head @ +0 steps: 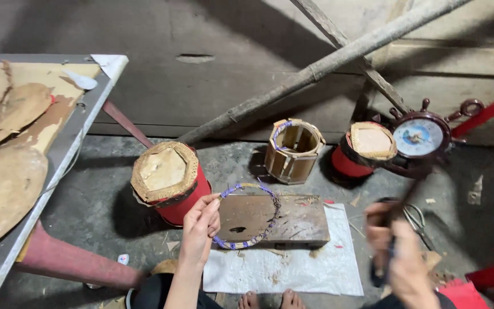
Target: Wrapping a small wooden hoop with purple string and cutting the excess with scissors as part of frame assembly.
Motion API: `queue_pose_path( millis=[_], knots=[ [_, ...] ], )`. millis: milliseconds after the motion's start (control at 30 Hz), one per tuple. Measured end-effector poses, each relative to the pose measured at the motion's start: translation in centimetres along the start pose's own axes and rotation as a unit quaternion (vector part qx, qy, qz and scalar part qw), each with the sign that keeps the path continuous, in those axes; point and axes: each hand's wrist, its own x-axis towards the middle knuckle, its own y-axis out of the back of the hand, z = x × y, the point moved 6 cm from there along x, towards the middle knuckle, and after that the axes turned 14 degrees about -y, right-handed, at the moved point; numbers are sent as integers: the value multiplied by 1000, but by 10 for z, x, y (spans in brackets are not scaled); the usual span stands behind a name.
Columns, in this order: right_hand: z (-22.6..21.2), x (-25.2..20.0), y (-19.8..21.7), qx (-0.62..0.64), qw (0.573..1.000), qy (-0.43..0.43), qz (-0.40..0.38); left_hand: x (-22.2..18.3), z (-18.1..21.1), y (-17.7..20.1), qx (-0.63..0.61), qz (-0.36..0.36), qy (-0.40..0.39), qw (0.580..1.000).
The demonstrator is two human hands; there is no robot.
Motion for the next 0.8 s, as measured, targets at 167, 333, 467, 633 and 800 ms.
queue_pose_path(
  millis=[167, 333, 467, 633, 800],
  knots=[
    [61, -1, -93, -629, 777, -19, 17, -14, 31, -12, 192, 73, -74, 976],
    [113, 6, -92, -603, 794, -36, -69, -34, 11, -20, 264, 111, -169, 943],
    [106, 3, -101, -623, 780, -36, -35, -42, -8, -31, 249, 142, -169, 943],
    [111, 12, -98, -632, 774, -25, -22, -43, -24, -43, 144, 165, -84, 972],
    [103, 15, -99, -660, 749, -53, 19, -42, -33, -51, 51, 190, -24, 980]
  ],
)
